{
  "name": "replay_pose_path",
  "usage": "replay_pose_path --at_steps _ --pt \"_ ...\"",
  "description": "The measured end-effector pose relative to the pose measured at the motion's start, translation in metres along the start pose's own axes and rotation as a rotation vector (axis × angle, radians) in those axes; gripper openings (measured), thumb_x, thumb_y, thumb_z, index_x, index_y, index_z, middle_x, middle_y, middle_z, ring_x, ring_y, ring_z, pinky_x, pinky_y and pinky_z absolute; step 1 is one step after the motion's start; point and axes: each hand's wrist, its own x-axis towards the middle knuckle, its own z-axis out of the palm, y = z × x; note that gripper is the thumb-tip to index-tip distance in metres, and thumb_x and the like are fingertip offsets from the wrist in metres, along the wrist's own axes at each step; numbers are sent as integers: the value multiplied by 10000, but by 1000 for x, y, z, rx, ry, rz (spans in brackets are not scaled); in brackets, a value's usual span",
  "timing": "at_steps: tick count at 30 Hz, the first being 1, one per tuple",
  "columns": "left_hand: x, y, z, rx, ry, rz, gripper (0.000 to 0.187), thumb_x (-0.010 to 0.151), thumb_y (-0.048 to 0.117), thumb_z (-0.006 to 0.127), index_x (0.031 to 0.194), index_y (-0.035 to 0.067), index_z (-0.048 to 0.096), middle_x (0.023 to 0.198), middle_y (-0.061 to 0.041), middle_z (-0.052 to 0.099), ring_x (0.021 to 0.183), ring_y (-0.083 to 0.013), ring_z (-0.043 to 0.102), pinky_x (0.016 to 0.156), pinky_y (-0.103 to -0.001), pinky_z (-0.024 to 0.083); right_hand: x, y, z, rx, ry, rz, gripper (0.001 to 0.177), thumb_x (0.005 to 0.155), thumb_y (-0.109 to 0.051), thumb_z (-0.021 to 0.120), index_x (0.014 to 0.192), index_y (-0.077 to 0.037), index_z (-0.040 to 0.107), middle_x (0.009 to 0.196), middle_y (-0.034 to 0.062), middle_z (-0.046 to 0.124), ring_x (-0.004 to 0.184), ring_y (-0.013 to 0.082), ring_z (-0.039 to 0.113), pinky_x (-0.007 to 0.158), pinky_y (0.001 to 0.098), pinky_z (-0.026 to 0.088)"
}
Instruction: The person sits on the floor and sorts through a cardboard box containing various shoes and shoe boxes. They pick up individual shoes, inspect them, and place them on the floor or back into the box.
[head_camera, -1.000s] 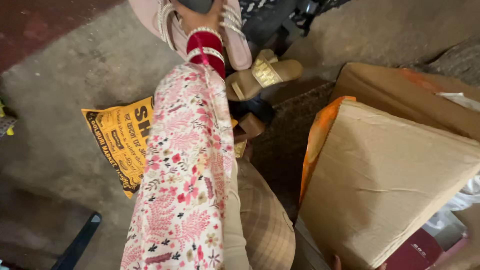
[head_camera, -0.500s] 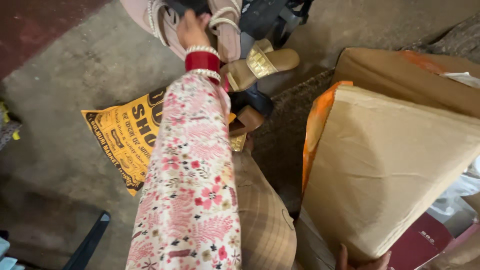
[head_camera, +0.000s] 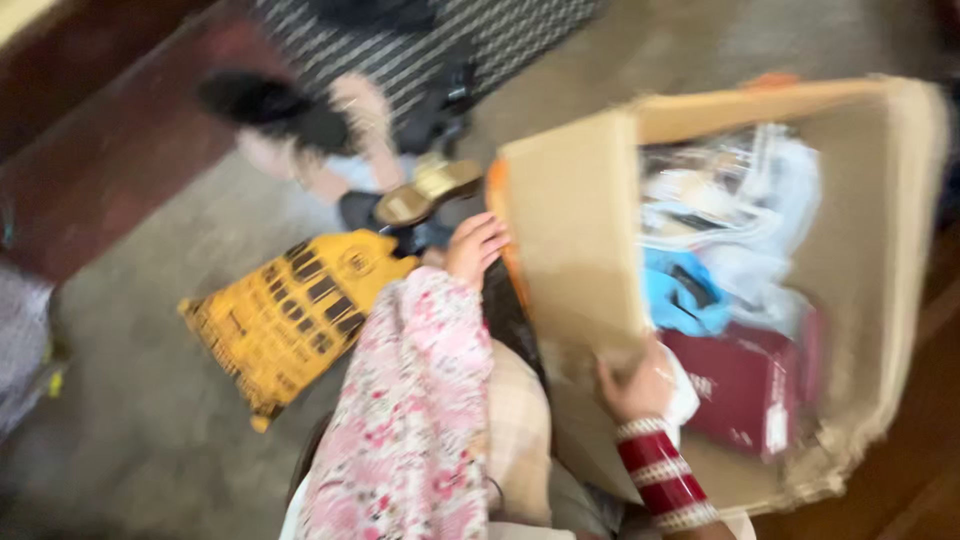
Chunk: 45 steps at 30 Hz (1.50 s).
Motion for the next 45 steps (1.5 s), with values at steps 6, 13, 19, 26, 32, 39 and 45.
replay_pose_path --at_steps 6,13,19,26,32,39,45 --pt "-72 -12 53 132 -117 183 278 948 265 669 1167 96 649 1002 -33 747 850 -113 698 789 -256 528 -12 8 25 214 174 -211 1005 769 -467 797 1519 19 338 1315 287 608 1166 429 596 951 491 499" --pt "-149 -134 105 741 -470 404 625 818 249 859 1303 -13 565 1156 -175 675 1040 -265 633 910 -375 512 -104 68 23 209 -204 259 1075 679 -567 862 1514 -127 347 1230 183 658 1146 335 655 1047 522 440" --pt "-237 -146 128 2208 -601 762 1128 599 299 955 1554 226 359 1660 -190 331 1488 -396 223 1117 -667 193 -144 112 68 83 -7 132 607 658 -550 872 1076 -146 699 1035 120 754 1085 295 688 1103 679 247" --pt "-155 -188 137 2484 -621 1248 185 978 252 678 1133 182 753 1220 -87 712 1321 -286 572 1318 -630 139 -108 148 106 -75 27 -138 146 929 -329 720 1037 -239 759 864 96 784 851 271 768 1142 563 383" --pt "-185 -224 163 2639 -821 1030 298 900 423 696 1026 168 783 1098 -66 752 1082 -253 697 1246 -631 119 -99 244 75 -147 -255 -332 360 815 -480 752 1023 -186 759 929 128 762 928 301 737 1009 459 487" --pt "-270 -301 106 2185 -860 1043 386 874 353 770 1185 138 692 1190 -67 681 1232 -247 601 1285 -632 125 -201 312 85 61 -114 -86 345 775 -376 772 1119 -357 780 1058 8 775 1052 248 709 1091 470 436" --pt "-279 -274 116 2136 -835 899 661 755 326 821 1335 118 580 1356 -110 593 1346 -289 477 1189 -688 107 -202 294 71 -102 -304 47 533 770 -472 822 1269 -369 664 1234 -17 711 1228 221 624 1222 547 261"
